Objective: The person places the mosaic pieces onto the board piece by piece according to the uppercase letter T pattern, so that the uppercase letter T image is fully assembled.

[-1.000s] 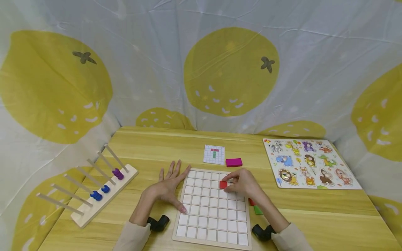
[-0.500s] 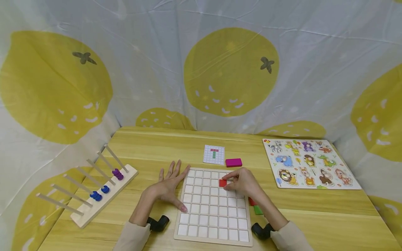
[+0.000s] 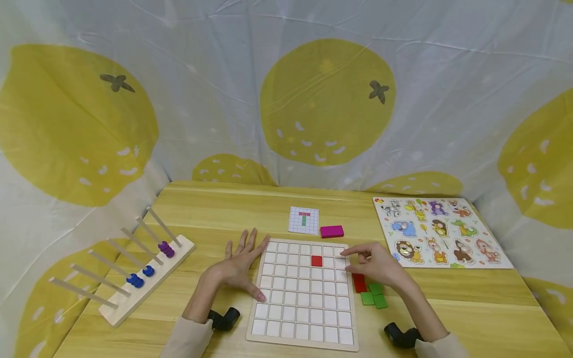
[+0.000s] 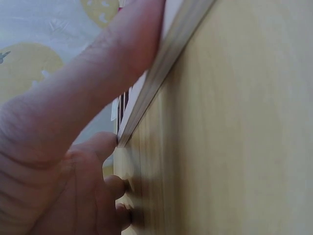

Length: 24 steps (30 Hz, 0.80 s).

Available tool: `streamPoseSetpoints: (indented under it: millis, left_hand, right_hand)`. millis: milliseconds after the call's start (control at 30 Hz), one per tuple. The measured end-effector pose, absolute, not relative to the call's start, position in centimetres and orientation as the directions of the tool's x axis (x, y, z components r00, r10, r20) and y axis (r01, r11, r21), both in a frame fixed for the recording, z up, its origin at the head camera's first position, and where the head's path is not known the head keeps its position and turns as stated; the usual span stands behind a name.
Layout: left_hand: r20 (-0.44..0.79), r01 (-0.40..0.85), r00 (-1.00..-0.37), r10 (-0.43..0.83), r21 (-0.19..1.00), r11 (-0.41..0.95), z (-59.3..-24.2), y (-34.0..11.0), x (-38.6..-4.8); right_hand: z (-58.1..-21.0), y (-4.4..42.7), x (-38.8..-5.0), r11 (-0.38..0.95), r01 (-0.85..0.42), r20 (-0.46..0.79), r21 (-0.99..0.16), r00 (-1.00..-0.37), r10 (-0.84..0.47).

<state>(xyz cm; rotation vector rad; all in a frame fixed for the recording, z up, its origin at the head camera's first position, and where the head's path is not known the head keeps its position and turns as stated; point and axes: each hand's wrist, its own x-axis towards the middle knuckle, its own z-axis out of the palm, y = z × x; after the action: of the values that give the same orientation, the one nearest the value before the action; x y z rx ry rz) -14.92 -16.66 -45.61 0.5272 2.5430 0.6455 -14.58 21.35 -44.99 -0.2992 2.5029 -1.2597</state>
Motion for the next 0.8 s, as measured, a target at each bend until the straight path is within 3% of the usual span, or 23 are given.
streamPoseSetpoints:
  millis: [333,800]
  left_hand:
    - [-0.335,0.241,-0.819,0.465,0.535,0.81,-45.5,-16.7,-14.8]
    - [-0.33,0.245,-0.817,0.473,0.543,0.803,-45.5,-16.7,-14.8]
  right_hand:
    - [-45.8,25.6,-13.6,0.524,-0.048,-0.195,-0.85,-0.896,-0.399]
    - [-46.5,25.9,-13.8,0.49,-0.026,-0.221,-0.871,-0.87,-0.44]
